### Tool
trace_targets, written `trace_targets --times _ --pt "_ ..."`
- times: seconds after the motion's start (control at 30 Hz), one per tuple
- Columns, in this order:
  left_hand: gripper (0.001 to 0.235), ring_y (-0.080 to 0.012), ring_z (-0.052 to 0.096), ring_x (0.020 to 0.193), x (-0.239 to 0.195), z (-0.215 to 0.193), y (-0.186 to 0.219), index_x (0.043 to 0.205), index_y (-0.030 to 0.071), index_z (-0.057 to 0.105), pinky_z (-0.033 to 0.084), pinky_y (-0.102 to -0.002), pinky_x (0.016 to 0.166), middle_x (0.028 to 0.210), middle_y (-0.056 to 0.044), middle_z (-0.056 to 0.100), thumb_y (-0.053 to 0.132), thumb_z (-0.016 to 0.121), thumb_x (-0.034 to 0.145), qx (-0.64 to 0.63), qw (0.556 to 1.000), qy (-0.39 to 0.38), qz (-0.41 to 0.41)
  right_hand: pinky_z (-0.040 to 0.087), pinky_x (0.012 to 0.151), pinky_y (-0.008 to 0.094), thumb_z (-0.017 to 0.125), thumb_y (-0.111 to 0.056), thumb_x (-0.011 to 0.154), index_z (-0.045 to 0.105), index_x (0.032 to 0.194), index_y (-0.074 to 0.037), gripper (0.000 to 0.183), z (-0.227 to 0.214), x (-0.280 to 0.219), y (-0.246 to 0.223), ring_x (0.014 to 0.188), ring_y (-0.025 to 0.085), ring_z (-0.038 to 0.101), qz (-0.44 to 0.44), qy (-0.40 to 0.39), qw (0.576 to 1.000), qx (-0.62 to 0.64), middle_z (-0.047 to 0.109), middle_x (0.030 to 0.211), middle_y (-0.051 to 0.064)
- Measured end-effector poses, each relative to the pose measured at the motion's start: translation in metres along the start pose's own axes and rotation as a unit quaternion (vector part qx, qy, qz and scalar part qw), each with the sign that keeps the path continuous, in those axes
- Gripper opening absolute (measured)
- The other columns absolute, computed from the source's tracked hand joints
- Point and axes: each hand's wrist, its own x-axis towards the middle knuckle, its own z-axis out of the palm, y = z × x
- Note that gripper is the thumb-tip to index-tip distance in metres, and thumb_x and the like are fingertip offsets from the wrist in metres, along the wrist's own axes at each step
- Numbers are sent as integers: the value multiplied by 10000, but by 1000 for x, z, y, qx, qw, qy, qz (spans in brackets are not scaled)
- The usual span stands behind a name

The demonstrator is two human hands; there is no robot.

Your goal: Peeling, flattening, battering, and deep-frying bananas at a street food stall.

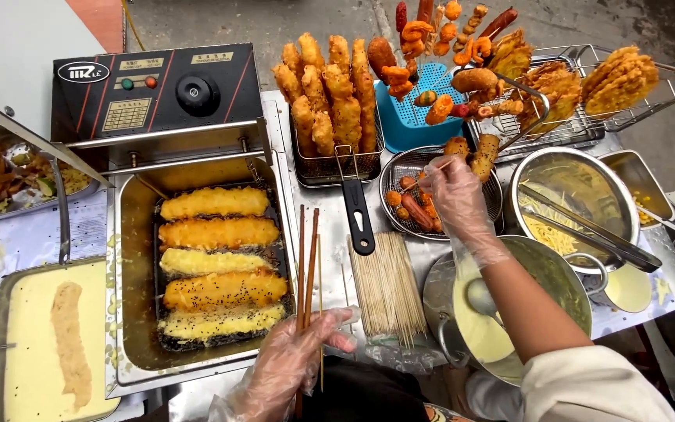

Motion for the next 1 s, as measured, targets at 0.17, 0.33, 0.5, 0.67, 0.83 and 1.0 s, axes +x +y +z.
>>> trace_targets --times 0.17,0.33,0.5,0.67,0.83,1.0 --pt "478 -114 594 543 1 0 -6 1169 26 849 524 -339 1065 769 -175 858 356 674 871 -75 993 91 -23 661 800 347 509 -193 1093 518 1087 -111 83 -5 4 -2 857 185 755 -1 23 996 90 708 922 93" --pt "482 -90 287 359 2 7 5 1193 38 864 307 -225 357 766 -133 842 351 643 899 -51 992 93 -67 667 774 346 524 -174 1074 545 1052 -110 71 5 8 15 833 179 762 16 20 995 101 688 881 77" --pt "500 -84 303 354 2 9 9 1212 58 857 338 -223 335 782 -128 849 371 628 897 -29 995 71 -66 658 747 324 560 -242 1055 548 993 -157 106 8 5 26 890 180 795 30 -19 996 81 729 973 52" --pt "499 -97 300 390 -4 8 22 1239 72 858 348 -234 335 794 -128 840 357 625 903 -43 989 98 -100 662 798 318 537 -258 1103 520 1075 -112 149 -39 -6 -22 864 196 728 7 75 991 110 686 952 76" --pt "515 -94 300 372 1 10 19 1221 32 857 345 -243 327 789 -122 834 361 630 896 -52 989 96 -101 624 616 289 490 -275 1156 522 1045 -64 241 -65 -9 15 761 205 777 -58 78 995 4 729 836 99" --pt "474 -104 310 385 3 13 20 1201 54 864 356 -250 331 815 -133 836 345 619 919 -42 988 96 -115 508 471 262 446 -308 1168 507 1029 -105 253 -59 -20 27 688 173 727 -7 71 996 -52 738 849 58"
